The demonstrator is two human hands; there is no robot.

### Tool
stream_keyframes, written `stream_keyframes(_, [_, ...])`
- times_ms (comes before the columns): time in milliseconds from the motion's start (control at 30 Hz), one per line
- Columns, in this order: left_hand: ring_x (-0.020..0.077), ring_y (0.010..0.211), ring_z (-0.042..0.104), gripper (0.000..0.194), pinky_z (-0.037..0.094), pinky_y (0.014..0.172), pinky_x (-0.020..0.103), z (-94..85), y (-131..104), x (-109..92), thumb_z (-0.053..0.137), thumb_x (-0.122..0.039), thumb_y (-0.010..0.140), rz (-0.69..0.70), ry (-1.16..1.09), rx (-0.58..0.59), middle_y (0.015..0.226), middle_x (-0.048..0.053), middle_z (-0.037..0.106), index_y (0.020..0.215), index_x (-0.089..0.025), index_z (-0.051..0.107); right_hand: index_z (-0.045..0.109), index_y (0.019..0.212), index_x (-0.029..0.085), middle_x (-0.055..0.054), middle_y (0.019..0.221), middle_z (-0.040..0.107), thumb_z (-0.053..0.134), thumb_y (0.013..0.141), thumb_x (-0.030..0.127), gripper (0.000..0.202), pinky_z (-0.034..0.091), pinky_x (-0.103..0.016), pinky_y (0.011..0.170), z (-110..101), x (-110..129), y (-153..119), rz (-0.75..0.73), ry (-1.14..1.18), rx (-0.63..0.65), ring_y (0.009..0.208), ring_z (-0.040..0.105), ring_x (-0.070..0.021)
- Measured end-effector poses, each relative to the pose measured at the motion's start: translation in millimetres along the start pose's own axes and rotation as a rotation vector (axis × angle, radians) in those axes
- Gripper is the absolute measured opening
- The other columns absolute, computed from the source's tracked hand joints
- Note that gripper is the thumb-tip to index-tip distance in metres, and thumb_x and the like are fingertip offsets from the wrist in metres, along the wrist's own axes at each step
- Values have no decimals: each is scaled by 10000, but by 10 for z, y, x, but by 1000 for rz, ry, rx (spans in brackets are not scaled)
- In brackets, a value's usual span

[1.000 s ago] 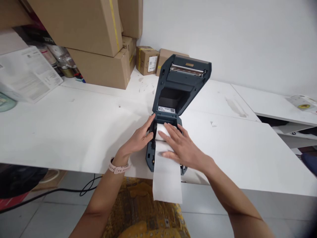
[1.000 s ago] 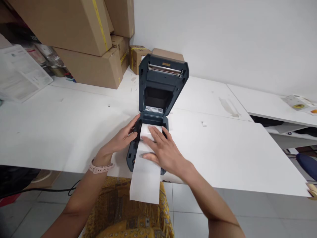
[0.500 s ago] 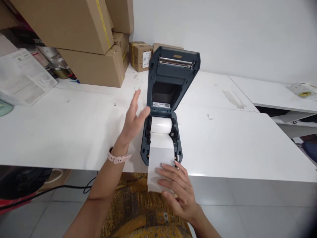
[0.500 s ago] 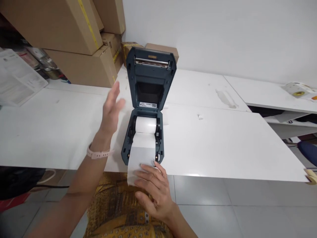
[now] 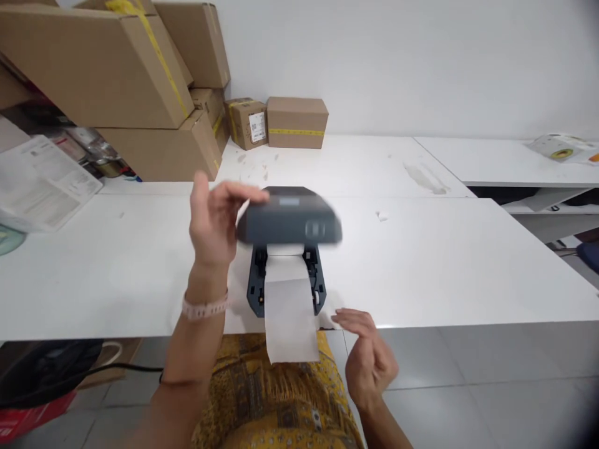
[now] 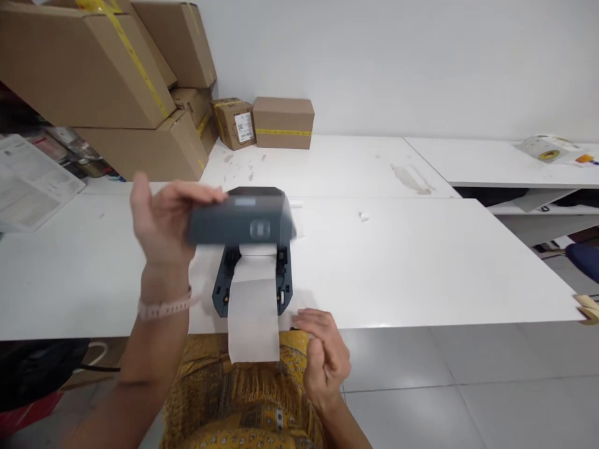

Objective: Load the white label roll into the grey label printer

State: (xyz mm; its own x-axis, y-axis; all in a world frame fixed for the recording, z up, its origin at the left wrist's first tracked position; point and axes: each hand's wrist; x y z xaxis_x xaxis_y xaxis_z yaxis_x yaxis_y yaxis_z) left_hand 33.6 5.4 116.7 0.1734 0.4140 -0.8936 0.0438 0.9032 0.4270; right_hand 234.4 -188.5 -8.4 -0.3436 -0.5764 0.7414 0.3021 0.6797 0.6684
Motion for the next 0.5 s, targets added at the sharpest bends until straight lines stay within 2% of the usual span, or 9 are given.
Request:
stream_keyframes(67, [194,799,738,673,524,1105,465,-48,-468,37,319,-588,1095,124,104,34,732,36,749,701,-214,716,767,1082,212,-72,954,785,460,1040,151,316,608,-431,788,-15,-62,30,58,-28,-112,969,744,-245])
stream_keyframes(133, [196,840,747,457,506,1132,487,-51,-841,57,505,-452,1065,203,350,127,787,25,774,744,-222,735,767,1104,225,-68,1003,782,481,1041,169,298,603,-435,820,3,-96,104,102,-57,-176,994,737,-239])
stream_keyframes(200, [181,837,735,320,532,1096,465,-3,-1059,29,583,-297,1028,283,481,67,763,5,754,748,-224,721,757,1135,243,-65,1067,771,495,1046,203,280,598,-459,884,56,-100,222,106,-78,-187,1045,725,-239])
stream_keyframes(267, [144,685,682,296,601,918,376,82,-1106,-37,571,-234,1025,289,559,13,661,-21,692,767,-221,715,738,1184,262,-72,1175,749,482,1062,259,283,581,-501,973,139,-78,387,92,-110,-131,1148,698,-252])
stream_keyframes(333, [123,551,610,292,581,689,290,180,-1020,-93,553,-248,1038,264,696,8,594,-29,646,808,-210,729,705,1257,284,-79,1317,702,426,1090,337,329,534,-546,1084,246,-41,601,54,-159,-21,1298,632,-269])
stream_keyframes(367, [130,554,616,287,564,653,284,228,-952,-103,551,-264,1042,290,786,19,608,-16,662,832,-202,738,684,1294,293,-79,1388,668,388,1103,373,361,495,-563,1141,306,-21,722,24,-189,43,1370,584,-273])
stream_keyframes(400, [154,628,669,266,577,695,305,271,-881,-97,552,-288,1043,332,868,33,684,15,716,894,-192,751,660,1328,298,-76,1448,632,348,1113,402,393,452,-575,1191,368,-2,849,-15,-219,104,1432,533,-273])
stream_keyframes(467, [266,1033,745,300,575,970,434,338,-770,-43,548,-369,1043,402,992,83,1057,122,796,1166,-167,732,611,1387,292,-73,1528,569,273,1125,447,455,374,-583,1258,495,31,1093,-110,-273,216,1517,441,-268])
stream_keyframes(500, [330,1291,655,404,487,1127,525,359,-743,-4,534,-406,1043,411,1041,123,1302,172,736,1334,-155,659,587,1414,281,-79,1554,544,238,1126,465,489,346,-582,1277,556,44,1198,-153,-299,267,1548,400,-267])
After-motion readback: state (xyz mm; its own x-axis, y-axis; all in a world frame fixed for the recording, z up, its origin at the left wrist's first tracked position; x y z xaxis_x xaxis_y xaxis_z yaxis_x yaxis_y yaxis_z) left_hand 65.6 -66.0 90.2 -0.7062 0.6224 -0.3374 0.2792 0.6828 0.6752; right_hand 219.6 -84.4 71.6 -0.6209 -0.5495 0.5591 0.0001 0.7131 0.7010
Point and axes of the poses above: each hand's wrist, its own y-axis towards the middle knuckle, its own z-axis out of the palm, x = y × z
